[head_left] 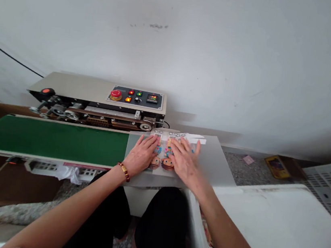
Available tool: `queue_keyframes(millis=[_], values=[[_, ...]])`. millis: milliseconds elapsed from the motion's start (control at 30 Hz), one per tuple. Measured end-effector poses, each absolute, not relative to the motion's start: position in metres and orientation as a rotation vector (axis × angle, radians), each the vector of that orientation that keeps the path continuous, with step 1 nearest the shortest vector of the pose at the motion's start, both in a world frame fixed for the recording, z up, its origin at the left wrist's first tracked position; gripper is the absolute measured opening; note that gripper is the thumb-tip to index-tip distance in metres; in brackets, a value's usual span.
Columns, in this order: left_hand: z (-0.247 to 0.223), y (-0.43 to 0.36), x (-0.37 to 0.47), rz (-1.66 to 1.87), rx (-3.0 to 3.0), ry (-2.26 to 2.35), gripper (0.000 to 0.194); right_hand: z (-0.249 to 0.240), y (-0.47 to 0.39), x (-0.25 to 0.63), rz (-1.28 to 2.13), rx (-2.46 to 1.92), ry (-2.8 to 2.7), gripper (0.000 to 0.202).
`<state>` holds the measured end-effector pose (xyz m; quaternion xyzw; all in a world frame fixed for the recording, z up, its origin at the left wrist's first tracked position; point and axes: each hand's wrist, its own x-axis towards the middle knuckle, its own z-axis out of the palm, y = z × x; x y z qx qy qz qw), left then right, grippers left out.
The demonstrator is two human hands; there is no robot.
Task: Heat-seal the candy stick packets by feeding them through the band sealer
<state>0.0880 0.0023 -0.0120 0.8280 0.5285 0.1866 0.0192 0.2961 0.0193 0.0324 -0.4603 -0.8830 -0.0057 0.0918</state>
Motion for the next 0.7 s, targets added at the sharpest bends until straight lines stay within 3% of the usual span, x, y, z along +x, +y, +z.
queue_keyframes(millis=[333,567,700], values=[[-0.004,-0.010,-0.005,0.566,2.453,1.847,0.041,0.026,0.023,0.259,0.013,-1.247,-2.707,0.041],[-0.001,0.006,0.064,0.533,2.607,1.499,0.048,0.031,0.028,0.277,0.003,-1.342,-2.662,0.038],[-0.012,0.006,0.051,0.551,2.526,1.531,0.052,0.033,0.028,0.308,-0.075,-1.469,-2.639,0.042]])
